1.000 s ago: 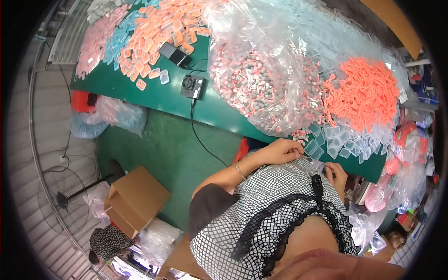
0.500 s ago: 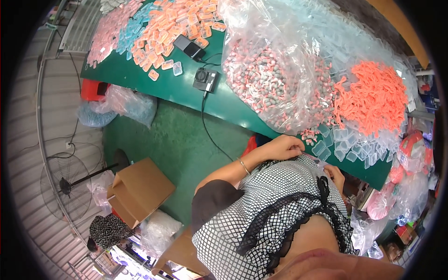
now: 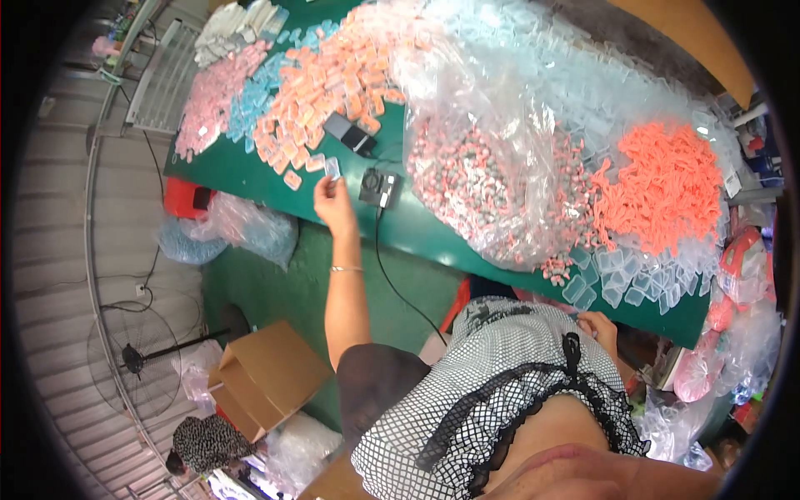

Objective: Packaging small pink beads or capsules into plastic bags and clear containers at a workshop table.

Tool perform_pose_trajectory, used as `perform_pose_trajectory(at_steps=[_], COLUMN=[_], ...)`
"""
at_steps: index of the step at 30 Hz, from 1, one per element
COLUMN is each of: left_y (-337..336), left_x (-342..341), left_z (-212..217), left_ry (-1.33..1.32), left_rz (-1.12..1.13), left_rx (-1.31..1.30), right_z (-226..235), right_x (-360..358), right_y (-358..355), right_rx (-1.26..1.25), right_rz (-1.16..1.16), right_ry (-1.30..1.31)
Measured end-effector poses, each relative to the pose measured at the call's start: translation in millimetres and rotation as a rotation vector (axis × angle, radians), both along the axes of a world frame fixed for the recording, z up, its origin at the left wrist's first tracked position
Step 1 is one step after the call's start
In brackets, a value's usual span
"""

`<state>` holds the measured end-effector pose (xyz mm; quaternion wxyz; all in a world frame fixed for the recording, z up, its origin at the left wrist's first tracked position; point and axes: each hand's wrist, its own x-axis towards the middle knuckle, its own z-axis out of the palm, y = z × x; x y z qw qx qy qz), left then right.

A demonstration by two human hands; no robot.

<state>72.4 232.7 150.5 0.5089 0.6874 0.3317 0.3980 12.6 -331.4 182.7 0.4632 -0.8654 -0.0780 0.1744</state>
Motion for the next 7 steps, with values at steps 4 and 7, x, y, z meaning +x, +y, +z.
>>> perform_pose_trajectory(at_steps=[4,7], left_y=[81.4,85.5], left_x=[7.3,23.3], left_z=[-33.7,-37.1], left_ry=[0.451,0.888], left_rz=[0.165,0.112], left_rx=[0.313,0.319], right_z=[7.5,2.7], right_x=[5.9,7.5], right_y=[11.1,10.1], right_rx=[-0.046,-0.070], right_rz=[0.059,0.099], right_ry=[-0.028,-0.046])
